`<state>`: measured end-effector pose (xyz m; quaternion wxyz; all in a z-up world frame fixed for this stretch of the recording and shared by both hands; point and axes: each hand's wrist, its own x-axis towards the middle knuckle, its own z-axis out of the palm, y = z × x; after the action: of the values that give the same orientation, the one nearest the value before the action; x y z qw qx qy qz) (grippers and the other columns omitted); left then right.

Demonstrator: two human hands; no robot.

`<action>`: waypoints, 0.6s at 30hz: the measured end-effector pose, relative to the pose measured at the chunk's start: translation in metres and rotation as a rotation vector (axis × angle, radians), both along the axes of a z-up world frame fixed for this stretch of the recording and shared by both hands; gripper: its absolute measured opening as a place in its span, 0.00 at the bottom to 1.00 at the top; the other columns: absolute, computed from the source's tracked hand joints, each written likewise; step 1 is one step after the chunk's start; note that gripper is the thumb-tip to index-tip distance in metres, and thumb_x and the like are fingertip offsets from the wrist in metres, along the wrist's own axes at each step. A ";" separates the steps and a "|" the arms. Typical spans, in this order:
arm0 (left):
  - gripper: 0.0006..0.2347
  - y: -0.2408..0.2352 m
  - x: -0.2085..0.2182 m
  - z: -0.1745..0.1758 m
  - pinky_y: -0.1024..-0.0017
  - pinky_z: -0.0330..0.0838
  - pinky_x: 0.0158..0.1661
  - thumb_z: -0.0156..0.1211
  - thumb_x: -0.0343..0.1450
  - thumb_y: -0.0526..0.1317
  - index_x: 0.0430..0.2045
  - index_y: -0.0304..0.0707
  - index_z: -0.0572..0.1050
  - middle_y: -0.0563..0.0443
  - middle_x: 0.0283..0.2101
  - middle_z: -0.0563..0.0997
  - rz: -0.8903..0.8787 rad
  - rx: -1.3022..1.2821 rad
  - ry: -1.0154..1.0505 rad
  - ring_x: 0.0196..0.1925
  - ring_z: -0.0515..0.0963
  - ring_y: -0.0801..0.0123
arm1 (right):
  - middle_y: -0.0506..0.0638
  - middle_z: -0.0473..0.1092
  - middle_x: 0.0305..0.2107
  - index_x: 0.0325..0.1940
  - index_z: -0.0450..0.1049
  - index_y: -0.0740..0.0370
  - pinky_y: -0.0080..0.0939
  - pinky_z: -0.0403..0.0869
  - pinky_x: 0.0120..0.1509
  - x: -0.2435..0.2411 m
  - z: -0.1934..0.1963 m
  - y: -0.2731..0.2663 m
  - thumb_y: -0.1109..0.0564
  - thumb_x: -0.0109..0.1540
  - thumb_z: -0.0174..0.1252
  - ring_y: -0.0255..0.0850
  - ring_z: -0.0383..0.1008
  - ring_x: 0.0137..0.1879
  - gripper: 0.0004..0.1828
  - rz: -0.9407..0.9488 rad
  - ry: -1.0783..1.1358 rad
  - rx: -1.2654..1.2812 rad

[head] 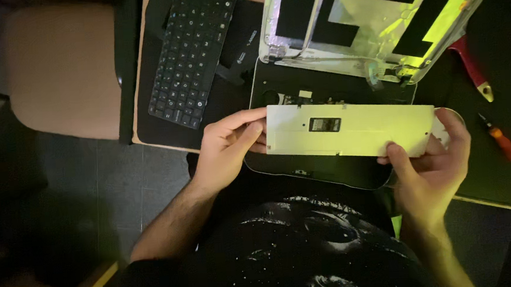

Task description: The person uses a screwdriver to remove screws from a laptop's internal hard drive assembly. They then place a metal cover plate over the drive bay and press it into place.

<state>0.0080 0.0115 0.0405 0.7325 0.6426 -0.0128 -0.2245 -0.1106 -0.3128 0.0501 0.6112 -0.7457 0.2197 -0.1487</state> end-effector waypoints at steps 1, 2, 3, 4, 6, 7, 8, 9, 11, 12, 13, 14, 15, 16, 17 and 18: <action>0.14 0.001 -0.002 -0.007 0.65 1.00 0.49 0.60 0.88 0.33 0.69 0.32 0.85 0.40 0.52 0.94 0.005 0.002 0.003 0.48 0.93 0.63 | 0.75 0.78 0.53 0.92 0.54 0.71 0.48 0.87 0.51 0.000 -0.003 -0.001 0.75 0.77 0.66 0.52 0.80 0.41 0.43 0.005 0.003 0.002; 0.15 0.002 -0.004 -0.014 0.67 0.99 0.51 0.62 0.88 0.32 0.70 0.32 0.84 0.41 0.54 0.93 0.004 -0.026 0.008 0.49 0.92 0.66 | 0.77 0.74 0.63 0.91 0.54 0.71 0.48 0.86 0.50 0.000 -0.007 -0.002 0.77 0.76 0.65 0.52 0.78 0.44 0.42 0.015 -0.031 -0.027; 0.16 0.002 -0.005 -0.021 0.69 0.99 0.53 0.64 0.87 0.32 0.72 0.33 0.83 0.42 0.56 0.93 0.003 -0.054 0.012 0.49 0.92 0.69 | 0.79 0.70 0.74 0.89 0.53 0.71 0.47 0.85 0.48 0.000 -0.010 -0.003 0.79 0.75 0.64 0.53 0.77 0.47 0.42 0.025 -0.067 -0.057; 0.16 0.005 -0.006 -0.018 0.69 0.99 0.53 0.64 0.87 0.32 0.72 0.33 0.83 0.42 0.56 0.93 0.006 -0.054 0.014 0.49 0.92 0.69 | 0.79 0.70 0.74 0.89 0.53 0.71 0.47 0.85 0.48 0.000 -0.009 -0.002 0.79 0.75 0.64 0.53 0.77 0.47 0.42 0.028 -0.065 -0.057; 0.26 0.009 -0.006 -0.011 0.70 0.98 0.53 0.70 0.84 0.26 0.81 0.36 0.75 0.41 0.52 0.91 -0.106 -0.021 -0.082 0.44 0.93 0.65 | 0.79 0.77 0.60 0.90 0.53 0.74 0.48 0.87 0.48 -0.001 -0.008 -0.002 0.80 0.76 0.66 0.54 0.80 0.44 0.43 0.011 -0.031 -0.060; 0.26 0.011 -0.007 -0.004 0.70 0.98 0.53 0.70 0.84 0.26 0.81 0.36 0.75 0.41 0.52 0.91 -0.107 -0.022 -0.082 0.44 0.93 0.65 | 0.79 0.77 0.60 0.90 0.53 0.74 0.48 0.87 0.48 -0.004 -0.004 -0.001 0.80 0.76 0.66 0.54 0.80 0.44 0.43 0.010 -0.031 -0.061; 0.28 0.013 -0.007 0.002 0.72 0.96 0.49 0.72 0.83 0.26 0.82 0.37 0.74 0.43 0.47 0.91 -0.137 0.053 -0.126 0.42 0.92 0.67 | 0.79 0.79 0.53 0.90 0.53 0.71 0.51 0.88 0.49 -0.006 -0.001 -0.001 0.79 0.75 0.67 0.55 0.83 0.42 0.44 0.037 0.026 -0.064; 0.29 0.016 -0.007 0.009 0.74 0.93 0.46 0.74 0.82 0.27 0.83 0.37 0.73 0.45 0.42 0.92 -0.169 0.128 -0.168 0.40 0.91 0.69 | 0.79 0.80 0.45 0.89 0.53 0.68 0.54 0.88 0.50 -0.008 0.003 0.000 0.78 0.74 0.68 0.57 0.85 0.40 0.44 0.062 0.083 -0.067; 0.27 0.025 -0.012 0.011 0.74 0.93 0.45 0.74 0.82 0.30 0.81 0.39 0.76 0.47 0.43 0.93 -0.180 0.214 -0.191 0.40 0.92 0.70 | 0.68 0.79 0.46 0.86 0.61 0.68 0.46 0.83 0.44 -0.025 -0.002 -0.007 0.72 0.70 0.76 0.48 0.83 0.40 0.44 0.063 0.146 -0.139; 0.25 0.030 -0.014 0.011 0.74 0.92 0.45 0.75 0.82 0.32 0.79 0.41 0.78 0.49 0.43 0.94 -0.188 0.301 -0.214 0.40 0.93 0.72 | 0.58 0.78 0.46 0.83 0.69 0.68 0.38 0.78 0.37 -0.033 -0.004 -0.010 0.67 0.67 0.84 0.40 0.80 0.39 0.44 0.068 0.208 -0.210; 0.25 0.033 -0.017 0.013 0.74 0.92 0.45 0.75 0.82 0.32 0.79 0.41 0.78 0.49 0.43 0.94 -0.192 0.299 -0.208 0.40 0.93 0.72 | 0.58 0.78 0.46 0.83 0.69 0.68 0.38 0.78 0.37 -0.034 -0.001 -0.008 0.67 0.67 0.84 0.40 0.80 0.39 0.44 0.065 0.214 -0.210; 0.23 0.037 -0.020 0.016 0.75 0.92 0.43 0.73 0.82 0.32 0.75 0.39 0.80 0.49 0.42 0.93 -0.201 0.320 -0.196 0.38 0.94 0.72 | 0.65 0.80 0.52 0.80 0.70 0.72 0.41 0.85 0.46 -0.035 0.003 -0.006 0.69 0.65 0.84 0.45 0.85 0.44 0.42 0.124 0.232 -0.228; 0.20 0.040 -0.022 0.018 0.76 0.91 0.41 0.72 0.81 0.31 0.72 0.37 0.82 0.49 0.40 0.93 -0.211 0.340 -0.187 0.37 0.95 0.71 | 0.72 0.82 0.58 0.77 0.72 0.77 0.45 0.91 0.55 -0.036 0.007 -0.005 0.71 0.63 0.83 0.51 0.90 0.50 0.41 0.182 0.247 -0.245; 0.20 0.040 -0.025 0.016 0.76 0.91 0.41 0.72 0.81 0.31 0.72 0.37 0.82 0.49 0.40 0.93 -0.216 0.338 -0.185 0.37 0.95 0.71 | 0.72 0.82 0.58 0.77 0.72 0.77 0.45 0.91 0.55 -0.039 0.008 -0.008 0.71 0.63 0.83 0.51 0.90 0.50 0.41 0.177 0.251 -0.245; 0.20 0.041 -0.028 0.015 0.75 0.92 0.42 0.73 0.81 0.32 0.71 0.39 0.83 0.49 0.40 0.94 -0.209 0.383 -0.131 0.37 0.96 0.70 | 0.71 0.79 0.61 0.74 0.74 0.77 0.44 0.92 0.53 -0.040 0.008 -0.011 0.70 0.63 0.84 0.50 0.90 0.48 0.38 0.239 0.195 -0.315; 0.20 0.041 -0.030 0.014 0.74 0.94 0.43 0.74 0.80 0.33 0.70 0.42 0.84 0.50 0.40 0.95 -0.202 0.429 -0.078 0.37 0.97 0.69 | 0.71 0.77 0.63 0.71 0.77 0.77 0.43 0.92 0.52 -0.041 0.009 -0.013 0.70 0.63 0.85 0.49 0.90 0.47 0.35 0.300 0.139 -0.384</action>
<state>-0.0218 0.0525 0.0548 0.5520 0.7871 -0.0571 -0.2693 -0.1520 -0.3263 0.0594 0.4570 -0.8808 0.1159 -0.0436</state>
